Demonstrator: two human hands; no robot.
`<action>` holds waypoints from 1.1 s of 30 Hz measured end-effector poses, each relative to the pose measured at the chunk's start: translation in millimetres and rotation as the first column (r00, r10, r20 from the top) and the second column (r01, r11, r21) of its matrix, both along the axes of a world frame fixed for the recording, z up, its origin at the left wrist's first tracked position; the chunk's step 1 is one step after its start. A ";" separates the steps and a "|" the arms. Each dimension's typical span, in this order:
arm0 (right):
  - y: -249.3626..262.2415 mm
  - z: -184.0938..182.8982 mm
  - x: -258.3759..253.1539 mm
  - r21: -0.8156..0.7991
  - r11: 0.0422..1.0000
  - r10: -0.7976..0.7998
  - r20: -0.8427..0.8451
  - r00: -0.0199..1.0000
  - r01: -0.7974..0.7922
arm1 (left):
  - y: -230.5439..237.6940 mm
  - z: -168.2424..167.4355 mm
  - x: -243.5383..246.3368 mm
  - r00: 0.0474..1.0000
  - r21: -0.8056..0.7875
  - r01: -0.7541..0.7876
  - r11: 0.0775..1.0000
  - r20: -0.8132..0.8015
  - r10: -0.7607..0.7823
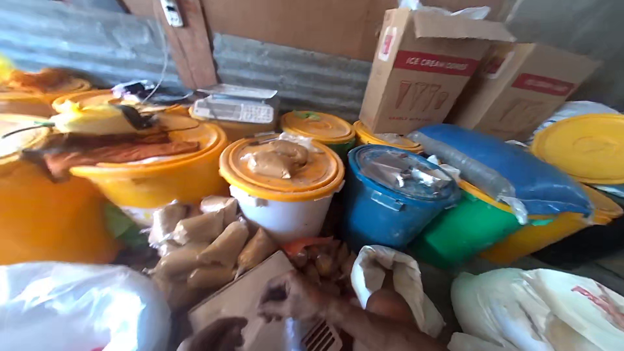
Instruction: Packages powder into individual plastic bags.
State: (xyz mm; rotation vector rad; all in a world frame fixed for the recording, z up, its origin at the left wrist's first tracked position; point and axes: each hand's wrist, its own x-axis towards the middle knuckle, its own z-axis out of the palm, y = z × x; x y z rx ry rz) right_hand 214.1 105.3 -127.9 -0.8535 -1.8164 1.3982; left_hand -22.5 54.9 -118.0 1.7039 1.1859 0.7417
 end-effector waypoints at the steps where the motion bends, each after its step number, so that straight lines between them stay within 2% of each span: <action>1: 3.7 2.2 0.0 -0.033 0.999 0.013 0.002 1.000 -0.013 | -0.3 -0.8 -3.2 0.999 0.005 -0.032 0.999 0.025 0.032; 4: 8.7 9.1 -4.3 -0.088 0.994 0.057 0.004 0.998 -0.056 | 0.4 1.0 -6.9 0.994 -0.013 -0.065 0.998 0.086 0.066; 9: 6.2 10.5 -9.5 -0.028 0.994 0.106 0.014 0.994 -0.106 | -3.1 5.2 -5.2 0.997 -0.091 -0.010 0.996 0.077 0.017; 10: 5.4 11.9 -10.2 0.003 0.997 0.073 0.031 0.997 -0.073 | -4.3 6.5 -1.5 0.997 -0.070 -0.053 0.996 0.058 0.057; 12: 2.0 15.0 -11.1 0.138 0.986 -0.109 0.094 0.990 0.096 | -5.6 10.7 8.4 0.979 -0.023 -0.200 0.979 0.024 0.201; 14: 1.8 12.1 -10.8 0.363 0.884 -0.356 0.109 0.928 0.296 | -3.3 11.9 13.6 0.947 0.022 -0.319 0.948 0.047 0.318; 15: 4.3 7.8 -11.0 0.450 0.811 -0.443 0.058 0.895 0.373 | -1.7 9.9 14.4 0.928 0.044 -0.364 0.930 0.094 0.359; 16: 5.6 5.1 -11.5 0.493 0.753 -0.495 -0.009 0.869 0.435 | -0.3 7.0 15.9 0.905 0.058 -0.408 0.911 0.155 0.395; 17: 4.5 4.4 -12.3 0.486 0.737 -0.506 -0.062 0.860 0.469 | 0.3 4.5 18.8 0.879 0.066 -0.449 0.891 0.215 0.427; 19: -4.1 7.2 -13.8 0.330 0.849 -0.416 -0.065 0.907 0.413 | 0.4 0.2 26.8 0.836 0.066 -0.490 0.869 0.315 0.448; 21: -11.9 9.2 -15.1 0.089 0.967 -0.239 0.010 0.971 0.237 | -0.5 -4.0 35.5 0.824 0.038 -0.469 0.882 0.379 0.421; 22: -13.9 7.6 -16.5 0.002 0.987 -0.161 0.010 0.987 0.161 | -1.9 -5.9 38.9 0.833 0.015 -0.435 0.900 0.387 0.396; 23: -15.4 4.7 -18.7 -0.062 0.991 -0.120 -0.033 0.992 0.118 | -3.2 -7.3 41.8 0.844 -0.018 -0.395 0.919 0.387 0.370; 25: -17.3 -0.1 -22.3 -0.171 0.978 -0.146 -0.165 0.975 0.118 | -4.0 -7.6 46.9 0.845 -0.118 -0.323 0.939 0.411 0.343; 28: -16.1 1.2 -19.4 -0.378 0.922 -0.200 -0.284 0.938 0.082 | -1.3 1.5 47.7 0.792 -0.289 -0.270 0.918 0.475 0.383; 31: -11.3 1.9 -15.2 -0.386 0.922 -0.179 -0.324 0.929 0.043 | 2.6 11.2 42.8 0.741 -0.349 -0.298 0.888 0.502 0.446; 33: -8.0 0.9 -12.6 -0.307 0.949 -0.168 -0.293 0.941 0.074 | 7.1 14.3 38.5 0.714 -0.296 -0.400 0.868 0.493 0.497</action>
